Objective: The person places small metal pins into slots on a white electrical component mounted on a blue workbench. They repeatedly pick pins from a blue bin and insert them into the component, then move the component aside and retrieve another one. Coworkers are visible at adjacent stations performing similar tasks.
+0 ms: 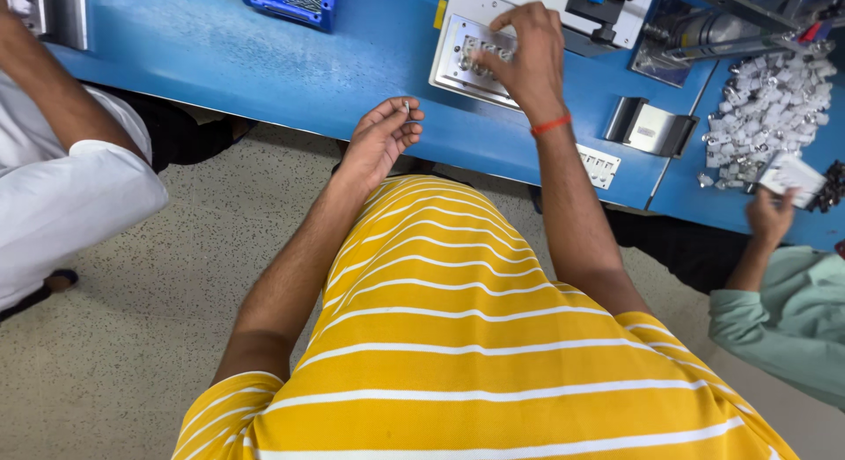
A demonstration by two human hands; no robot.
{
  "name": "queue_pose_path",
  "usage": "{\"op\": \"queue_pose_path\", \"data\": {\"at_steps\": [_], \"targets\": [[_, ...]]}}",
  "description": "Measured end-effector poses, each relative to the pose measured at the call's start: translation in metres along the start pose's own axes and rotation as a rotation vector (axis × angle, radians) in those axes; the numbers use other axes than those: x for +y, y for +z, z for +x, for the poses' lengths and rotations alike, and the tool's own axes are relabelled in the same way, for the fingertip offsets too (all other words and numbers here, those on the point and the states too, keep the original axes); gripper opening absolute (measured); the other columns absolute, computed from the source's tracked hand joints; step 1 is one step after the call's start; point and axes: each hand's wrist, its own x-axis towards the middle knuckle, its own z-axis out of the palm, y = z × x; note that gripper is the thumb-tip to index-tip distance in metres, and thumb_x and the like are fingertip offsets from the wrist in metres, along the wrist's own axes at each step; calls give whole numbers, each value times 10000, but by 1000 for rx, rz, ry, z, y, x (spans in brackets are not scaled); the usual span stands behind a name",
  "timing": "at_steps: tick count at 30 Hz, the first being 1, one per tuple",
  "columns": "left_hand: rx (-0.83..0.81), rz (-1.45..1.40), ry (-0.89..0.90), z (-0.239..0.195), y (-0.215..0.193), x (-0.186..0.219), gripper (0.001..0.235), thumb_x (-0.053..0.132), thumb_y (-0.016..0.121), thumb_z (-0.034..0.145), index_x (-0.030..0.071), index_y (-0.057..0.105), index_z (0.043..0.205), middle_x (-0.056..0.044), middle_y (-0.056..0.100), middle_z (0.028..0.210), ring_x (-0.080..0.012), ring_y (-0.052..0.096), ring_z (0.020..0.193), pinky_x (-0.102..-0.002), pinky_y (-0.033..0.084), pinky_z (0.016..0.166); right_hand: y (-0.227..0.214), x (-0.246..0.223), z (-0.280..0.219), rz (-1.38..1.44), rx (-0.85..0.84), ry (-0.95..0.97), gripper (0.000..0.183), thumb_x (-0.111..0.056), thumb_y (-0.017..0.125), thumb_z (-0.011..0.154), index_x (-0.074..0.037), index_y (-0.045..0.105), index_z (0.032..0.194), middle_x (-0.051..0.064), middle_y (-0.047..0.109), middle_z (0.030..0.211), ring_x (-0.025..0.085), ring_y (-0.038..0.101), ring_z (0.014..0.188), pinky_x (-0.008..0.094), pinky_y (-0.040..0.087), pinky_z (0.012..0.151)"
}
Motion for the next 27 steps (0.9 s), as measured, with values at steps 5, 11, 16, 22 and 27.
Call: {"op": "queue_pose_path", "data": {"at_steps": [5,11,16,22,27], "targets": [[-31,-157,32,6,-20,-18,187,111,603,1020,9,654,1169,-118,698,1038,-205,681,915,-344,592,847,-25,8,-28,-253,-233,-215,1026,-365,1018,596,16,569,1437,225,586,1345,391,544,1241,457,460,1056],[-63,-232,62,15,-39,-35,209,187,580,1047,5,648,1124,-110,683,984,-219,675,875,-366,585,801,-36,13,1,-148,-311,-268,795,-440,953,658,-2,684,1265,154,651,1231,350,601,1177,454,512,1022],[-20,-86,162,1,-47,-24,215,221,521,1096,36,606,1168,-83,664,1024,-185,657,913,-332,570,826,-55,-12,4,-150,-186,-323,719,-360,918,702,5,691,1279,147,647,1208,321,595,1158,434,518,1005],[75,-31,215,-26,-46,-13,228,233,507,1099,49,574,1215,-92,662,1017,-172,647,898,-326,560,816,15,-72,56,76,-28,-486,714,-324,909,684,29,673,1257,163,636,1180,354,588,1195,447,508,1040],[77,-49,202,-46,-43,-2,197,210,531,1090,61,552,1217,-125,679,1116,-178,665,960,-322,575,870,117,-122,144,2,-93,-449,743,-372,972,569,11,696,1143,200,619,1160,381,584,1114,462,508,942]]}}
